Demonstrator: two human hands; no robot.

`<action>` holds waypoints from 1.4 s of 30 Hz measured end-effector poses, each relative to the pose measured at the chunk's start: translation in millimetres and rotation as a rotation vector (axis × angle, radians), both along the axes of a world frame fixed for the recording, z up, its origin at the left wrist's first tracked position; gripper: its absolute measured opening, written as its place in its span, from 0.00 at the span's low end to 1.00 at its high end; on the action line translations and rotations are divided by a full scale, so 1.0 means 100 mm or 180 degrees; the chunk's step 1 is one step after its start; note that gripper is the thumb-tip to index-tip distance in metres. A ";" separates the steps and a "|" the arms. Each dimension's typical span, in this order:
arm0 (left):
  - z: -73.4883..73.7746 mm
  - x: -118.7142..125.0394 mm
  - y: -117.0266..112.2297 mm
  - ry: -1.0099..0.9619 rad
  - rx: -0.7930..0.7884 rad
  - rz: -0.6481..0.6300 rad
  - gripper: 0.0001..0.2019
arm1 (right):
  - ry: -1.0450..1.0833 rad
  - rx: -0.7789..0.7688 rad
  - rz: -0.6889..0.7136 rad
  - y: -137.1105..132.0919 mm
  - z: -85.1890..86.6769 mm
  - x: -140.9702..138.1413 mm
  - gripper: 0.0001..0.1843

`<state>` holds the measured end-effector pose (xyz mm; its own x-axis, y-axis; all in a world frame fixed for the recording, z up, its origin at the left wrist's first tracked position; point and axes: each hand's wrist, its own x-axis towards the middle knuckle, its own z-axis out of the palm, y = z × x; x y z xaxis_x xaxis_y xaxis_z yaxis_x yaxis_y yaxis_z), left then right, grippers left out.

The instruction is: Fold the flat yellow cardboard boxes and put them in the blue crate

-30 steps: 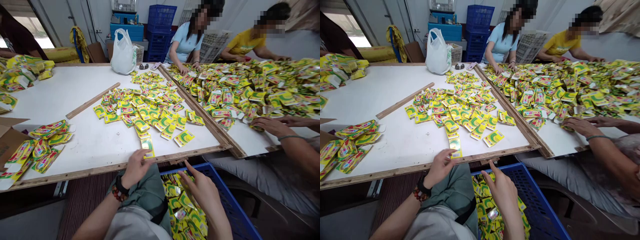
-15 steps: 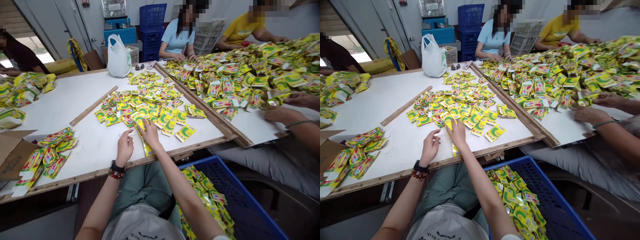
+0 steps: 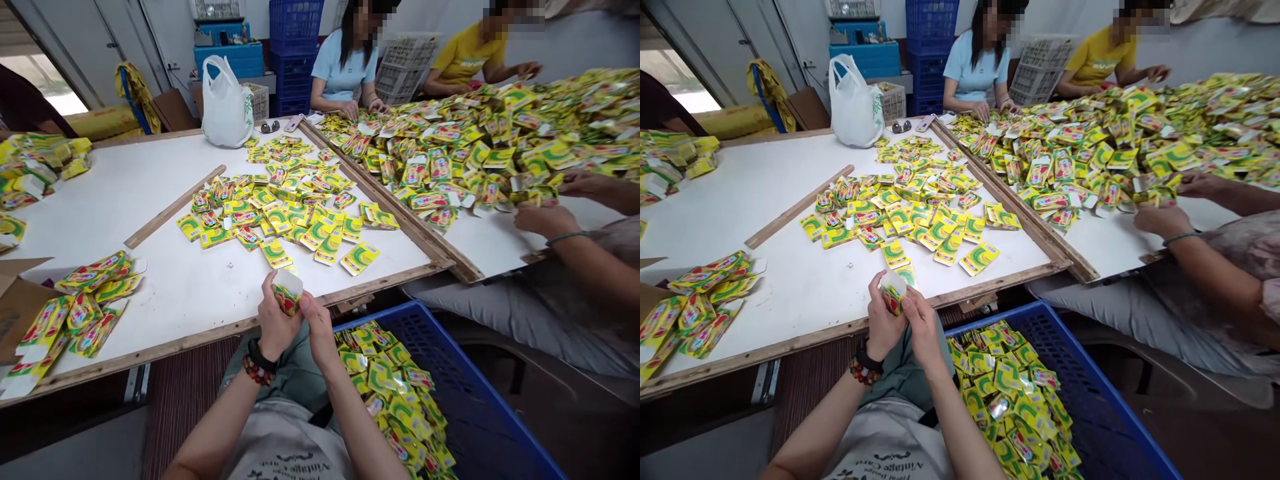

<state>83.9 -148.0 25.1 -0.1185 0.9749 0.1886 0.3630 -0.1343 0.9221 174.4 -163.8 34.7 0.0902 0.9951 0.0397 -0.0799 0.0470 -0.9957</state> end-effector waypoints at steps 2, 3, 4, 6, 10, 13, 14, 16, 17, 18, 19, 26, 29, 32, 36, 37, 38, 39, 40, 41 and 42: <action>-0.10 -0.01 -0.01 0.0120 0.0300 0.0025 0.35 | 0.0140 -0.0111 -0.0027 0.03 0.04 -0.04 0.23; -0.15 -0.02 -0.01 0.0175 0.0461 0.0049 0.34 | 0.0155 -0.0135 -0.0055 0.04 0.05 -0.05 0.23; -0.20 -0.03 -0.01 0.0250 0.0597 0.0063 0.32 | 0.0121 -0.0143 -0.0101 0.05 0.05 -0.07 0.22; -0.30 -0.04 -0.01 0.0473 0.0801 0.0015 0.27 | -0.0004 -0.0157 -0.0230 0.06 0.03 -0.07 0.22; -0.39 -0.05 0.01 0.0752 0.1265 -0.0328 0.23 | -0.0164 -0.0096 -0.0180 0.05 0.01 0.01 0.25; -0.35 -0.06 0.02 0.0598 0.1158 -0.0529 0.31 | -0.0662 0.0444 0.0227 0.02 0.05 0.09 0.22; -0.34 -0.06 0.03 0.0604 0.0986 -0.0597 0.31 | -0.0864 0.0613 0.0323 0.01 0.07 0.11 0.21; -0.31 -0.06 0.04 0.0745 0.0650 -0.0672 0.25 | -0.1148 0.0762 0.0344 0.02 0.10 0.12 0.20; -0.30 -0.05 0.04 0.0838 0.0539 -0.0653 0.22 | -0.1226 0.0749 0.0258 0.02 0.11 0.12 0.19; -0.30 -0.05 0.05 0.0904 0.0481 -0.0597 0.19 | -0.1276 0.0696 0.0168 0.04 0.12 0.11 0.19; -0.30 -0.04 0.06 0.0930 0.0459 -0.0527 0.19 | -0.1306 0.0616 0.0109 0.06 0.12 0.11 0.18; -0.31 -0.04 0.09 0.0840 0.0668 -0.0450 0.23 | -0.1261 0.0206 0.0316 0.21 0.19 0.15 0.20; -0.33 -0.05 0.10 0.0901 0.0630 -0.0375 0.19 | -0.1287 0.0276 0.0390 0.21 0.22 0.17 0.19; -0.37 -0.06 0.13 0.0764 0.0663 -0.0276 0.15 | -0.1609 0.0689 0.0582 0.17 0.22 0.15 0.20; -0.39 -0.07 0.17 0.0620 0.0817 -0.0272 0.13 | -0.2387 0.1054 0.0621 0.13 0.19 0.08 0.24; -0.36 -0.07 0.18 0.0650 0.0840 -0.0244 0.13 | -0.2522 0.1056 0.0573 0.12 0.18 0.08 0.24; -0.33 -0.07 0.18 0.0684 0.0856 -0.0254 0.13 | -0.2628 0.1054 0.0526 0.12 0.16 0.09 0.23; -0.29 -0.07 0.17 0.0709 0.0862 -0.0324 0.12 | -0.2719 0.1049 0.0468 0.10 0.14 0.10 0.22; -0.24 -0.06 0.16 0.0733 0.0876 -0.0461 0.12 | -0.2810 0.1048 0.0399 0.07 0.11 0.13 0.22; -0.19 -0.06 0.13 0.0772 0.0907 -0.0652 0.13 | -0.2903 0.1062 0.0316 0.02 0.09 0.16 0.22; -0.14 -0.05 0.10 0.0819 0.0950 -0.0888 0.15 | -0.2995 0.1093 0.0224 -0.04 0.06 0.20 0.22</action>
<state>79.3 -138.4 11.6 0.2272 0.8617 0.4537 0.4868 -0.5040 0.7135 194.1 -168.1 40.5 -0.1842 0.9182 0.3507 0.7192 0.3691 -0.5887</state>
